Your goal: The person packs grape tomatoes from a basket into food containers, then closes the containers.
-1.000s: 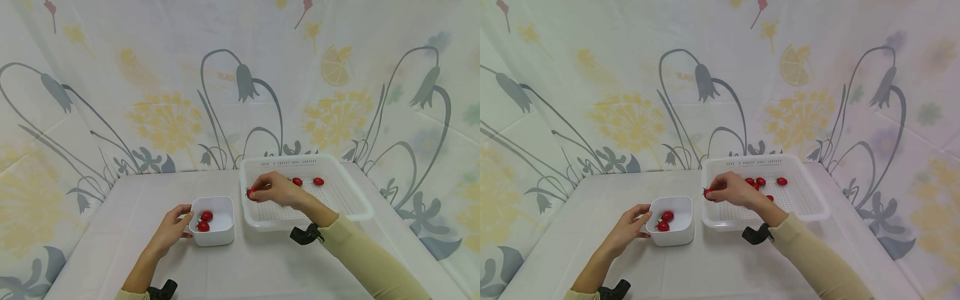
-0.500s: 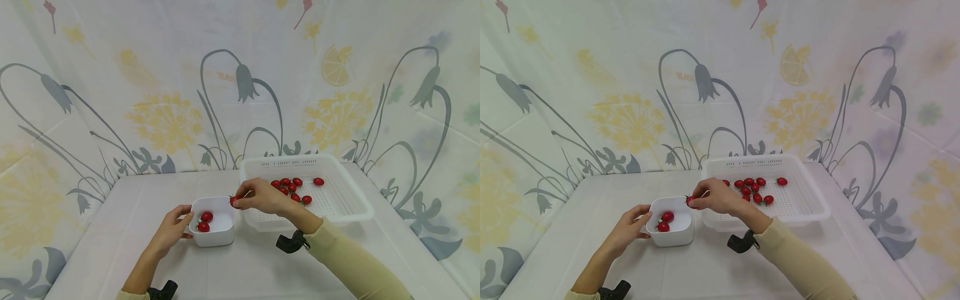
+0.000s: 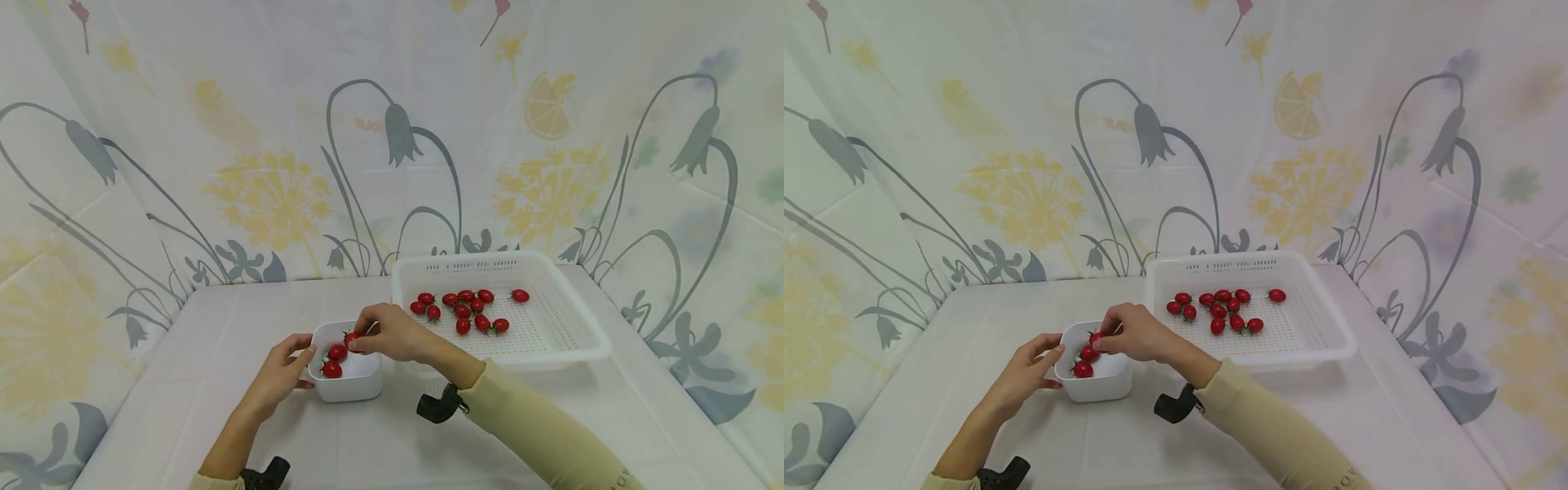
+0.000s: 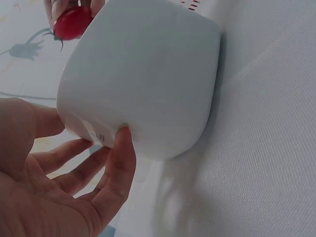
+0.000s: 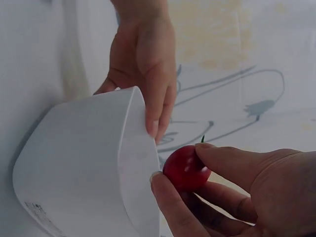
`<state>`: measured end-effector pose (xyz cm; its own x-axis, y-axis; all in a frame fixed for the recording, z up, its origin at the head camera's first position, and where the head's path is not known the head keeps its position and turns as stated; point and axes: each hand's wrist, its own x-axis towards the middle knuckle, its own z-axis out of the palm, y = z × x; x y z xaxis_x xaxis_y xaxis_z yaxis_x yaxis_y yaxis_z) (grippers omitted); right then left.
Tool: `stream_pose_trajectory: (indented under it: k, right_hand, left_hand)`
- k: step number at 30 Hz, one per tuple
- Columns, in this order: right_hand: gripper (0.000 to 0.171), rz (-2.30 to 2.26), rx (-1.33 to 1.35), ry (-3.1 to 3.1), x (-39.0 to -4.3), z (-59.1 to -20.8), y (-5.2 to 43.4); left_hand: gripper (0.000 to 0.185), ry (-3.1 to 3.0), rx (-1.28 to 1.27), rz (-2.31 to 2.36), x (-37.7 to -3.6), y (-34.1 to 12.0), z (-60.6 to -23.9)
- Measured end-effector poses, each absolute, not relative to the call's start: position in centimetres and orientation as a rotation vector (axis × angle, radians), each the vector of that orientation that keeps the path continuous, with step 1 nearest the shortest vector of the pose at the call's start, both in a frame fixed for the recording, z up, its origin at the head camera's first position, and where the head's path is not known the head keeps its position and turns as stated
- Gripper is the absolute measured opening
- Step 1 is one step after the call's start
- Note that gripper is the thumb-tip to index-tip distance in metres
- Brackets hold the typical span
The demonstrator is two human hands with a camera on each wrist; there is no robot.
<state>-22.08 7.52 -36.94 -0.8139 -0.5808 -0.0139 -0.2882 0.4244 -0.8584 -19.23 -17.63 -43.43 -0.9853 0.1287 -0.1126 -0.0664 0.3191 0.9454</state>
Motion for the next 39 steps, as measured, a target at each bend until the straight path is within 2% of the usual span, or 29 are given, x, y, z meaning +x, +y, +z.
stream_pose_trajectory:
  k: [13, 24, 29, 39]
  right_hand:
    - [0.009, -1.188, -0.781, 2.452, -22.5, -39.2, 4.3]
    - [0.021, -0.799, -0.951, 2.597, -22.9, -40.3, 1.5]
    - [0.024, -0.793, -0.948, 2.561, -22.9, -40.7, 0.8]
    - [0.018, -0.874, -0.85, 2.533, -23.6, -41.8, 0.0]
  left_hand:
    - [0.037, 2.399, 0.066, 1.755, -19.2, -17.7, -43.3]
    - [0.037, 2.377, 0.104, 1.796, -18.9, -17.6, -43.2]
    - [0.038, 2.371, 0.114, 1.796, -18.9, -17.6, -43.2]
    - [0.035, 2.388, 0.102, 1.785, -19.1, -17.6, -43.4]
